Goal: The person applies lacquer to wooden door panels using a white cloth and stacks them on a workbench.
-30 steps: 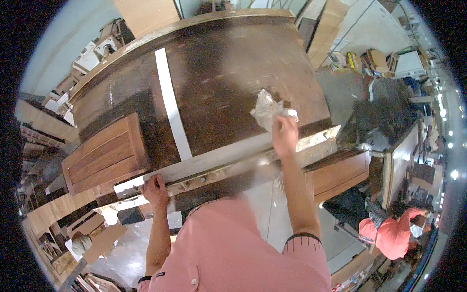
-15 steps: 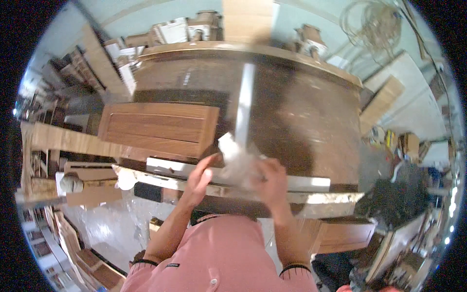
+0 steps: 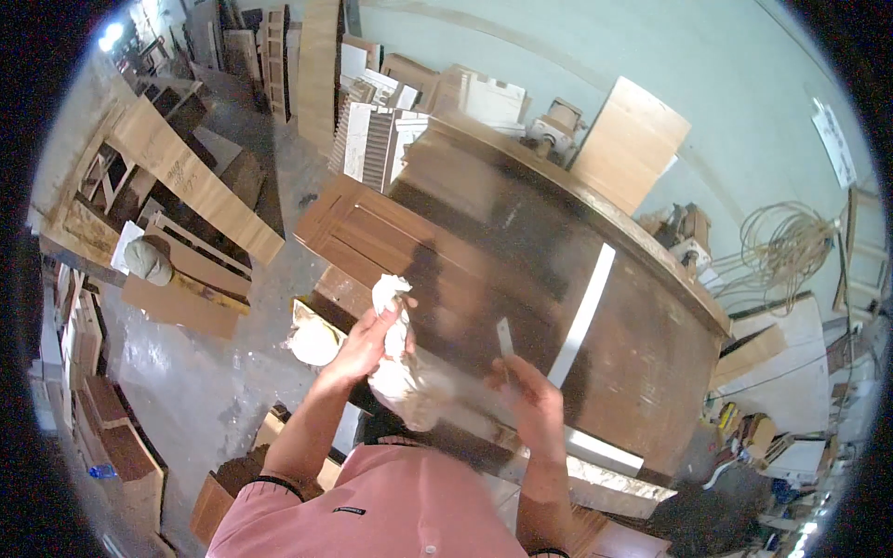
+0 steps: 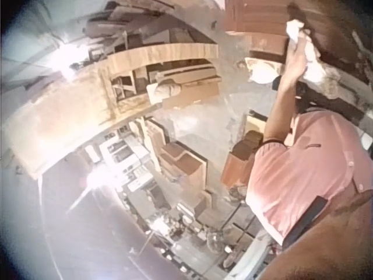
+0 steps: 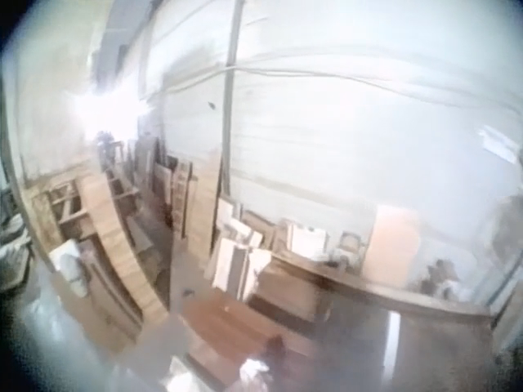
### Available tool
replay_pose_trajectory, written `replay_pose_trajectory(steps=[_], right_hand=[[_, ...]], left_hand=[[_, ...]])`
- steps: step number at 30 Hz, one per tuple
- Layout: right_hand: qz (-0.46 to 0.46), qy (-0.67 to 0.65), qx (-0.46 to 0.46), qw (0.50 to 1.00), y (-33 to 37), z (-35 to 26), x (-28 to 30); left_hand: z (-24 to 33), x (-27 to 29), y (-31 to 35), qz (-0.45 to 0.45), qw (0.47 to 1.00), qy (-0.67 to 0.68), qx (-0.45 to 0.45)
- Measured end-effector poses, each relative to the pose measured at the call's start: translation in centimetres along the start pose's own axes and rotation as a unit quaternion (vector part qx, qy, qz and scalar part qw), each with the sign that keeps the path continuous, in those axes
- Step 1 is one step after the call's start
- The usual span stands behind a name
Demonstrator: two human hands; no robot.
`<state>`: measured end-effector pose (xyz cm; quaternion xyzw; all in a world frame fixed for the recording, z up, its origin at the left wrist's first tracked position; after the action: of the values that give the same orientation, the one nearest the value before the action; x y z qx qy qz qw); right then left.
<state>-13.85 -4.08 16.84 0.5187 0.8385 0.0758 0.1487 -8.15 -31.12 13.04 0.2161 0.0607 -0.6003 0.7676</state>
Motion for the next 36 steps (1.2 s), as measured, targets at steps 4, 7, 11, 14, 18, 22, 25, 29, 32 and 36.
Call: replay_pose_trajectory(steps=[4,7,11,14,18,22,25,29,32,36], right_hand=[[0.096,0.203,0.044,0.974,-5.0,-2.7,-5.3],[0.106,0.216,0.12,0.963,-10.2,-3.2,-9.5],[-0.026,0.009,-0.036,0.999,-17.1,-0.4,-16.8],[-0.09,0.157,0.022,0.983,-19.3,-1.0,-22.9],[-0.115,0.269,0.024,0.956,-22.1,-0.6,-25.8],[-0.03,0.325,0.062,0.943,-24.2,-0.5,-24.6],[0.018,0.314,0.082,0.946,-24.5,0.2,-24.4],[-0.025,0.233,0.037,0.972,-25.8,1.9,-23.3],[-0.076,0.215,0.002,0.974,-26.6,1.9,-23.5],[-0.025,0.298,0.056,0.952,-27.2,1.7,-23.9]], left_hand=[[2.9,6.1,-1.8,-0.004,1.0,-0.031,0.0],[3.9,9.8,-3.0,0.006,0.998,-0.054,0.021],[4.5,12.4,-3.8,-0.01,0.999,-0.032,0.0],[5.5,13.2,-4.3,-0.048,0.996,-0.076,-0.014],[6.5,14.5,-5.0,-0.016,0.989,-0.144,-0.005],[6.4,17.5,-6.2,0.086,0.975,-0.201,-0.033],[7.0,17.4,-6.8,0.138,0.951,-0.273,-0.052],[8.3,16.5,-7.4,0.156,0.921,-0.338,-0.111],[8.8,15.6,-7.5,0.148,0.929,-0.326,-0.097],[7.7,15.9,-8.5,0.171,0.901,-0.389,-0.095]])
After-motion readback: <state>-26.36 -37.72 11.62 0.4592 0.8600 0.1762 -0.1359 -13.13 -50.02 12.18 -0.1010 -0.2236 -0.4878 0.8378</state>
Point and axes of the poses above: each hand's wrist, its own y-axis away from the middle knuckle, its own x-axis out of the back of the hand, z = x × y, the point moved 5 cm from there along -y, towards the middle knuckle, and after that the axes turned 4 degrees about -x, right-handed, at the moved point
